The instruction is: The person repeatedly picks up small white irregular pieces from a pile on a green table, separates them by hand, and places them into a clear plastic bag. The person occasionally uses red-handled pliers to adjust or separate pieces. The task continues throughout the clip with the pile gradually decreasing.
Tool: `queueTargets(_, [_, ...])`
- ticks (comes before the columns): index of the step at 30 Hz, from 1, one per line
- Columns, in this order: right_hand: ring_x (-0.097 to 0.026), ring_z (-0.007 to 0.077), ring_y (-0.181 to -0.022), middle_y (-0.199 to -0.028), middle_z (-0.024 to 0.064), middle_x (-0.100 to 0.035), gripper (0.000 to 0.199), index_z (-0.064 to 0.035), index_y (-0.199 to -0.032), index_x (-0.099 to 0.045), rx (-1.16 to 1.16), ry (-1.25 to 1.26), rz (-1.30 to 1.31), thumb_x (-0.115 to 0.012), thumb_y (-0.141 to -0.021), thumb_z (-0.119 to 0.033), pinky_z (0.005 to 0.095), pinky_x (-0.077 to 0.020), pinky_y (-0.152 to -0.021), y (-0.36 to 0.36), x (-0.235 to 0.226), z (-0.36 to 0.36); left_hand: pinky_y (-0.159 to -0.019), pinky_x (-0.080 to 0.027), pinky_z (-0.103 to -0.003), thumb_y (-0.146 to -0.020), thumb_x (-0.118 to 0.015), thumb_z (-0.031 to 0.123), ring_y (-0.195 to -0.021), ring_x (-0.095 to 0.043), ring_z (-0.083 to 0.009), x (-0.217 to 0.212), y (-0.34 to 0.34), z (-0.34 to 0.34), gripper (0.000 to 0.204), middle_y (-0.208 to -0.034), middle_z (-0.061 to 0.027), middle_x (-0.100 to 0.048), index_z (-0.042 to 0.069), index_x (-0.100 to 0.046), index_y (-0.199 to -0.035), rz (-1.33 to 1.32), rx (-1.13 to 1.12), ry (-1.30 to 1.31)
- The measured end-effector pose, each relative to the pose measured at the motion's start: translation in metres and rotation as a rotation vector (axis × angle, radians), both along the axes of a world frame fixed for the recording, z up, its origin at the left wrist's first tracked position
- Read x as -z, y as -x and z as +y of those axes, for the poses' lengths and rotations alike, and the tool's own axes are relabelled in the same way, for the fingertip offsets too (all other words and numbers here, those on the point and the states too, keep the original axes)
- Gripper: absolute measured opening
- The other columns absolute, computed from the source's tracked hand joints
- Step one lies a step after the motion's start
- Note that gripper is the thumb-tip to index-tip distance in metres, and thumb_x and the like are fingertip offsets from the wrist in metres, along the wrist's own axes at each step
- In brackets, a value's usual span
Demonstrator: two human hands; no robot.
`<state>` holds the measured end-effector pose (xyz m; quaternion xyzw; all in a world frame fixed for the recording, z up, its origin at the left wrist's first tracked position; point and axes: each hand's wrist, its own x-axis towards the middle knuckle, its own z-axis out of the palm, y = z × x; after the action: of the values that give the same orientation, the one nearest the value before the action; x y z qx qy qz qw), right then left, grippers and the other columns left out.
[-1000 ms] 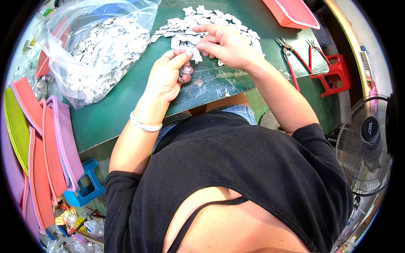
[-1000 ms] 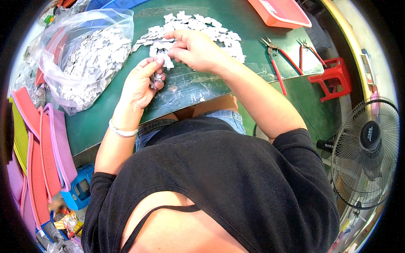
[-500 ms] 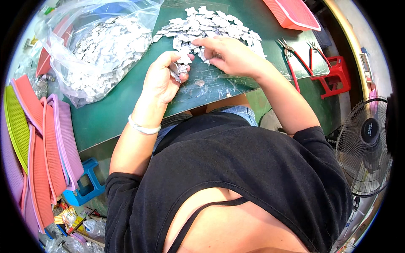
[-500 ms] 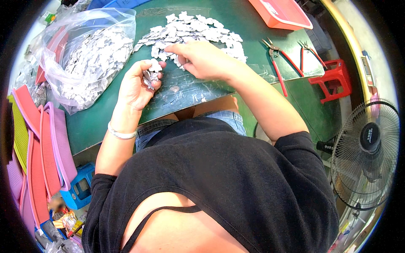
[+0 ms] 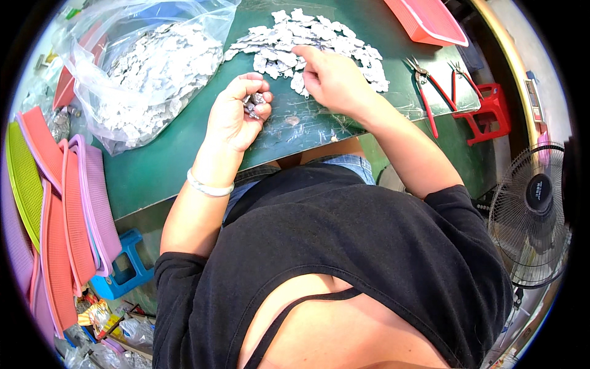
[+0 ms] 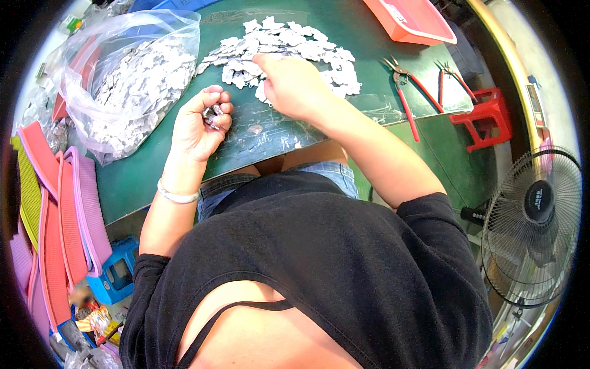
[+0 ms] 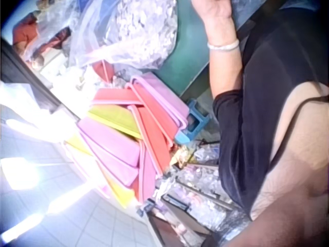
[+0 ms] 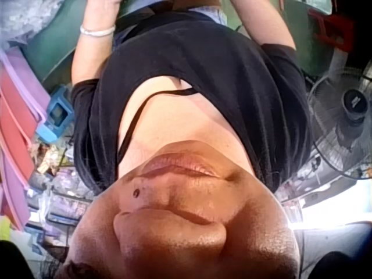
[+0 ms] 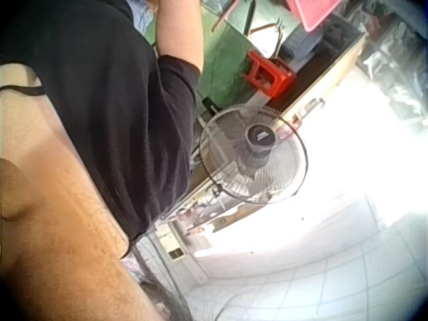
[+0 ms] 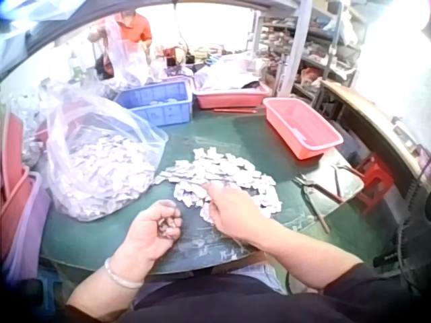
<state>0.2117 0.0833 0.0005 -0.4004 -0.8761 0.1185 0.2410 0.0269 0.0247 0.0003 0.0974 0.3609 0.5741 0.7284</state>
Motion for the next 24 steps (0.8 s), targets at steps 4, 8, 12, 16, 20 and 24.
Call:
queueTargets(4, [-0.056,0.0282,-0.077,-0.080,0.0106,-0.058,0.048,-0.0043,-0.116,-0.047,-0.050,-0.045,0.000,-0.063,-0.072,-0.017,0.0366,-0.0445,-0.068,0.000,-0.007,-0.006,-0.044,-0.039,-0.021,-0.079,-0.051,0.003,-0.061,-0.050,-0.0171,-0.006,-0.004,-0.001,0.014,-0.076,-0.0109,-0.053,-0.001,-0.051,-0.092,0.035,0.026,0.013])
queueTargets(8, [-0.056,0.0292,-0.073,-0.075,0.0097,-0.058,0.049,-0.0024,-0.115,-0.048,-0.107,-0.272,-0.043,-0.064,-0.072,-0.018,0.0369,-0.0450,-0.066,0.004,-0.002,-0.007,-0.041,-0.036,-0.021,-0.079,-0.053,0.006,-0.053,-0.048,-0.0141,0.001,0.004,0.001,0.013,-0.070,-0.0072,-0.052,0.002,-0.050,-0.091,-0.095,0.144,-0.038])
queueTargets(12, [-0.060,0.0234,-0.068,-0.074,0.0123,-0.063,0.043,0.0024,-0.110,-0.050,0.034,0.133,0.146,-0.061,-0.072,-0.013,0.0329,-0.0473,-0.063,0.000,-0.007,0.000,-0.038,-0.031,-0.017,-0.083,-0.054,0.010,-0.049,-0.042,-0.0084,-0.002,0.000,-0.003,0.013,-0.067,-0.0034,-0.048,0.004,-0.051,-0.094,0.056,0.108,-0.019])
queueTargets(16, [-0.054,0.0059,-0.061,-0.069,0.0023,-0.062,0.041,0.0040,-0.115,-0.049,0.012,0.600,0.492,-0.057,-0.077,-0.007,0.0210,-0.0437,-0.059,-0.006,-0.014,0.001,-0.038,-0.030,-0.016,-0.084,-0.056,0.013,-0.051,-0.043,-0.0077,-0.003,-0.007,-0.004,0.015,-0.068,-0.0017,-0.048,0.005,-0.050,-0.096,0.213,0.176,-0.034])
queueTargets(20, [-0.054,0.0059,-0.065,-0.076,0.0018,-0.063,0.042,0.0041,-0.117,-0.047,-0.103,0.720,0.575,-0.059,-0.079,-0.008,0.0211,-0.0437,-0.061,-0.006,-0.016,-0.003,-0.040,-0.031,-0.017,-0.083,-0.059,0.014,-0.052,-0.045,-0.0079,-0.005,-0.016,-0.005,0.016,-0.071,-0.0015,-0.049,0.006,-0.050,-0.093,0.285,0.213,-0.060])
queueTargets(24, [-0.059,0.0165,-0.076,-0.089,0.0093,-0.063,0.043,-0.0008,-0.118,-0.048,-0.211,0.236,0.190,-0.059,-0.076,-0.006,0.0295,-0.0457,-0.069,-0.017,-0.012,-0.001,-0.040,-0.032,-0.017,-0.083,-0.058,0.012,-0.053,-0.046,-0.0083,-0.005,-0.017,-0.005,0.011,-0.072,-0.0026,-0.051,0.007,-0.050,-0.088,0.273,0.137,-0.063])
